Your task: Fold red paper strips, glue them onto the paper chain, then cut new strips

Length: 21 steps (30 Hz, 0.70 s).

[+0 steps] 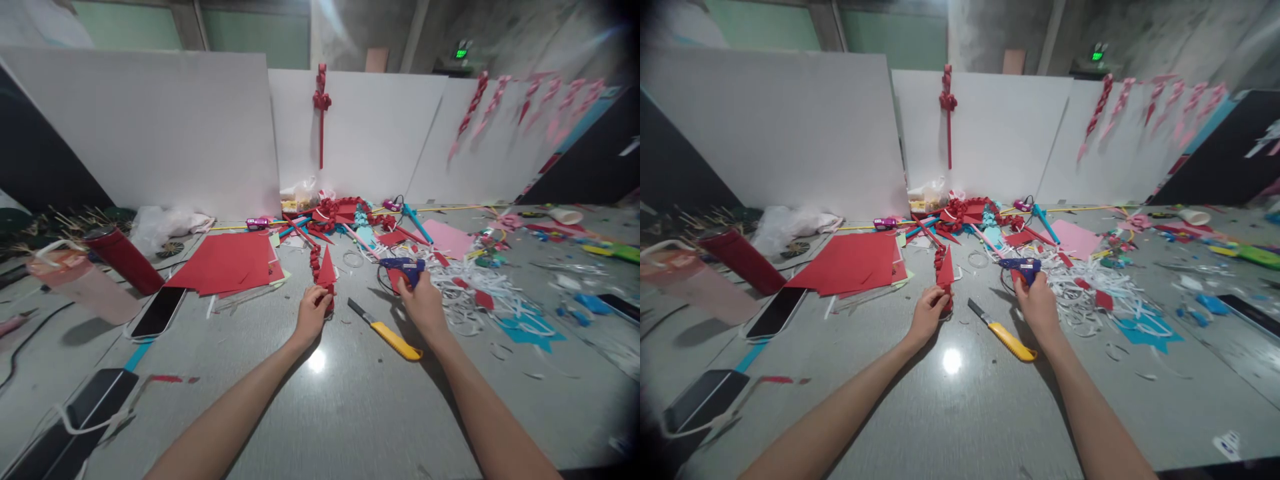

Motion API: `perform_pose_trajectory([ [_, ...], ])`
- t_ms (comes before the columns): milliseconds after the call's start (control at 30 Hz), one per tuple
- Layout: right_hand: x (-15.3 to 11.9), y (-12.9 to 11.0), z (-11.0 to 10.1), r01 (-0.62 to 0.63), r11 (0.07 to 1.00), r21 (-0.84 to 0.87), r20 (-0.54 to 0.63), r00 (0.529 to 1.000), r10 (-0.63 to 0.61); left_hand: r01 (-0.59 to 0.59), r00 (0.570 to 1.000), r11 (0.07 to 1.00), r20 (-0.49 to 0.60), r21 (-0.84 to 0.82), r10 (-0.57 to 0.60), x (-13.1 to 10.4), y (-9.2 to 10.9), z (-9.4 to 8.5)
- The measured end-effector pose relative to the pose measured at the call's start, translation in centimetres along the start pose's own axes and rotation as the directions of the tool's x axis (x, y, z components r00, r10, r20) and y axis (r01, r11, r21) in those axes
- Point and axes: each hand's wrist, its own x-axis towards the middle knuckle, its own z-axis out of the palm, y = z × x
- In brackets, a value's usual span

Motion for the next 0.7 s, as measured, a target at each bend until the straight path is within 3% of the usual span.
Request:
perform_pose_trajectory([
  [200, -1.4, -1.8, -0.2, 0.104, 0.98, 0.172, -0.136, 0.987, -0.081, 0.002, 1.0, 1.0, 0.007, 0.0, -0.002, 0.1, -0.4, 0.0],
  [367, -3.2, -3.3, 0.3, 0.248, 0.952, 0.181, -0.197, 0.957, -0.212, 0.008, 1.0, 1.0, 0.016, 0.021, -0.008, 0.3, -0.1, 0.0],
  [533, -4.4, -3.4, 1.4, 0.409, 0.907, 0.103, -0.147, 0.908, -0.392, 0.012, 1.0, 0.998, 0.02, 0.062, -0.013, 0.6, 0.6, -0.1],
  [700, -4.8, -4.0, 1.6, 0.482, 0.868, 0.119, -0.07, 0.876, -0.476, 0.02, 1.0, 0.995, -0.006, 0.102, -0.019, 0.8, 1.1, -0.2],
])
